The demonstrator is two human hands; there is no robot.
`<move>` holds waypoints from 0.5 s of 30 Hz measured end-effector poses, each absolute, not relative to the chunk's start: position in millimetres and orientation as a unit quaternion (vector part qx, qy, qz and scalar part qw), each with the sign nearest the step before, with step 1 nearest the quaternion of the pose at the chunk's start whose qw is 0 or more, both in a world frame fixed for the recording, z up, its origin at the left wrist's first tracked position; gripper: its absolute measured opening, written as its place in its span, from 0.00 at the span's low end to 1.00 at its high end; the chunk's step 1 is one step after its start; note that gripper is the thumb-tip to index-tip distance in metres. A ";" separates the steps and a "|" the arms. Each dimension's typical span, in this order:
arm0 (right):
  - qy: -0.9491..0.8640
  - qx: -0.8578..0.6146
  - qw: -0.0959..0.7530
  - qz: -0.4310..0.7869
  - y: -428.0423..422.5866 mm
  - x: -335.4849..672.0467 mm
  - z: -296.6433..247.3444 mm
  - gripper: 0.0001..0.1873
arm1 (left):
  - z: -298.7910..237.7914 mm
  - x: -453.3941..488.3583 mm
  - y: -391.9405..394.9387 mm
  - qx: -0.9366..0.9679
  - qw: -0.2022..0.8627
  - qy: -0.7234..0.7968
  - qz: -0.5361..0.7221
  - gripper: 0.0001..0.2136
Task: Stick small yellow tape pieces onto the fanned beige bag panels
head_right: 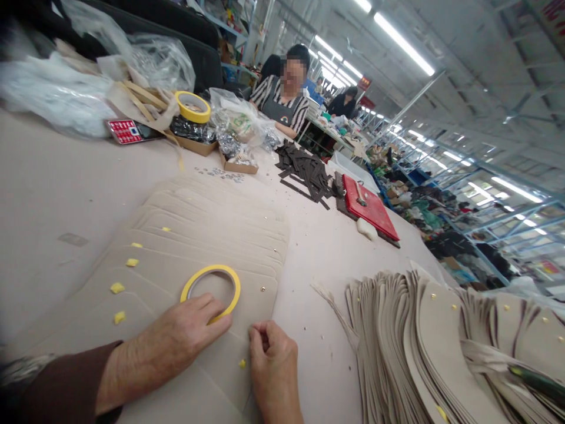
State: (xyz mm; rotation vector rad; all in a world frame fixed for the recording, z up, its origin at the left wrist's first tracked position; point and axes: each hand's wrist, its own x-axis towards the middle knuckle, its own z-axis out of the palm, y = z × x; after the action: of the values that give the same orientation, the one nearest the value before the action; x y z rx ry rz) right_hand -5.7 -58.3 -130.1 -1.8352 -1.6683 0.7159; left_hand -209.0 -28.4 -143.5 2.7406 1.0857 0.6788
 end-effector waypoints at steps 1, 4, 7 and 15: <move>-0.615 -0.688 0.277 0.268 -57.9 -4.5 -131.3 0.13 | -143.7 -209.4 -28.5 0.904 0.059 0.358 0.225 0.10; -0.570 -0.716 0.290 0.281 -59.8 2.2 -135.7 0.16 | -144.0 -210.0 -27.5 0.905 0.054 0.357 0.223 0.11; -0.524 -0.721 0.314 0.327 -67.7 9.7 -139.7 0.16 | -144.0 -209.9 -25.9 0.903 0.045 0.360 0.230 0.11; -0.654 -0.685 0.290 0.133 -79.3 -1.6 -148.8 0.16 | -138.9 -211.2 -25.5 0.904 0.043 0.365 0.220 0.12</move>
State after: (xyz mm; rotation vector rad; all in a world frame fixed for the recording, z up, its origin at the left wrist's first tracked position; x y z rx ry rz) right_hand -1.6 -79.3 -148.8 -1.8281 -1.7456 0.3542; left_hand -211.2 -25.5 -138.9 2.7640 1.1155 0.6731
